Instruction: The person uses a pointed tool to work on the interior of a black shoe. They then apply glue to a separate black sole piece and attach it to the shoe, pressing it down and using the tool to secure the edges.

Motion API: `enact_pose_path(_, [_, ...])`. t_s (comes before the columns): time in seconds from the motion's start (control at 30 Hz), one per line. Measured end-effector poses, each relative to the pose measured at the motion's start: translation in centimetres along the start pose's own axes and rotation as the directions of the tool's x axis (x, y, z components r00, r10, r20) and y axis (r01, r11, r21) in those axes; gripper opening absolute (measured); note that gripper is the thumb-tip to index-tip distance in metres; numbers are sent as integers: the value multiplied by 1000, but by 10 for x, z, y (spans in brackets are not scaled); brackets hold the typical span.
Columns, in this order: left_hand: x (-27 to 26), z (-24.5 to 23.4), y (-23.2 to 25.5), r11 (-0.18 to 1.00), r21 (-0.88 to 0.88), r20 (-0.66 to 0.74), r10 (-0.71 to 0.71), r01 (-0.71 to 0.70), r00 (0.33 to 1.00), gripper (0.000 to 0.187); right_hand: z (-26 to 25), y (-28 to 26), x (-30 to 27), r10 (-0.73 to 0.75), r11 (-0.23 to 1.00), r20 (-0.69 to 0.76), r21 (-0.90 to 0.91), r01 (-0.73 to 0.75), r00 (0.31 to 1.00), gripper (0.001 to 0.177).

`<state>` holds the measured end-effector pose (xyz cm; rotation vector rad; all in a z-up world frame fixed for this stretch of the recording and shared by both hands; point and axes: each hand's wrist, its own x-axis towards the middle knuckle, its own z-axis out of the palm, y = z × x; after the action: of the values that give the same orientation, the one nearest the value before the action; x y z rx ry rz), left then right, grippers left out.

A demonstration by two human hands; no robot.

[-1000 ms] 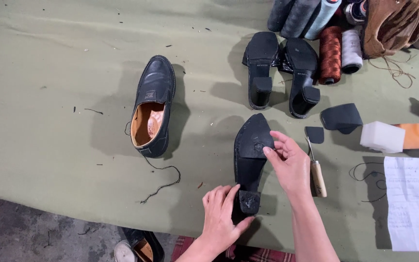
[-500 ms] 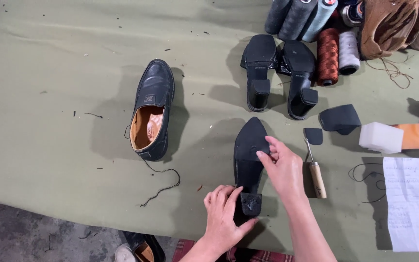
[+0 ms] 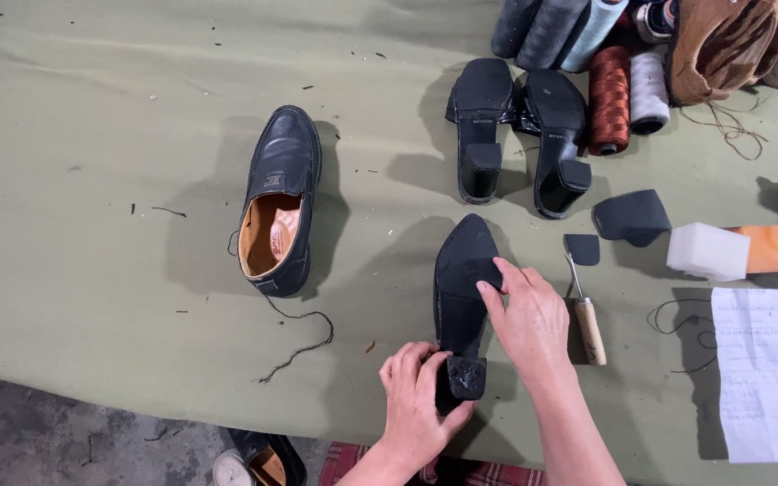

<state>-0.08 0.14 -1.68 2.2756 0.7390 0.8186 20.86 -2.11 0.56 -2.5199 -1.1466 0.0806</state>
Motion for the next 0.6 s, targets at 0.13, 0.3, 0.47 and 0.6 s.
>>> enact_pose_path(0.13, [-1, 2, -2, 1000, -2, 22, -19, 19, 1000, 55, -1, 1, 0, -59, 998, -43, 0, 59, 997, 44])
enact_pose_path(0.3, [-1, 4, -1, 1000, 27, -24, 16, -15, 1000, 53, 2, 4, 1, -6, 1000, 19, 20, 5, 1000, 46])
enact_pose_path(0.47, [-2, 4, -2, 999, 28, -9, 19, -19, 1000, 55, 3, 2, 0, 2, 1000, 27, 24, -3, 1000, 47])
enact_pose_path(0.6, [-3, 4, -3, 999, 27, -12, 22, -22, 1000, 54, -11, 1, -3, -20, 996, 1, 84, 20, 1000, 45])
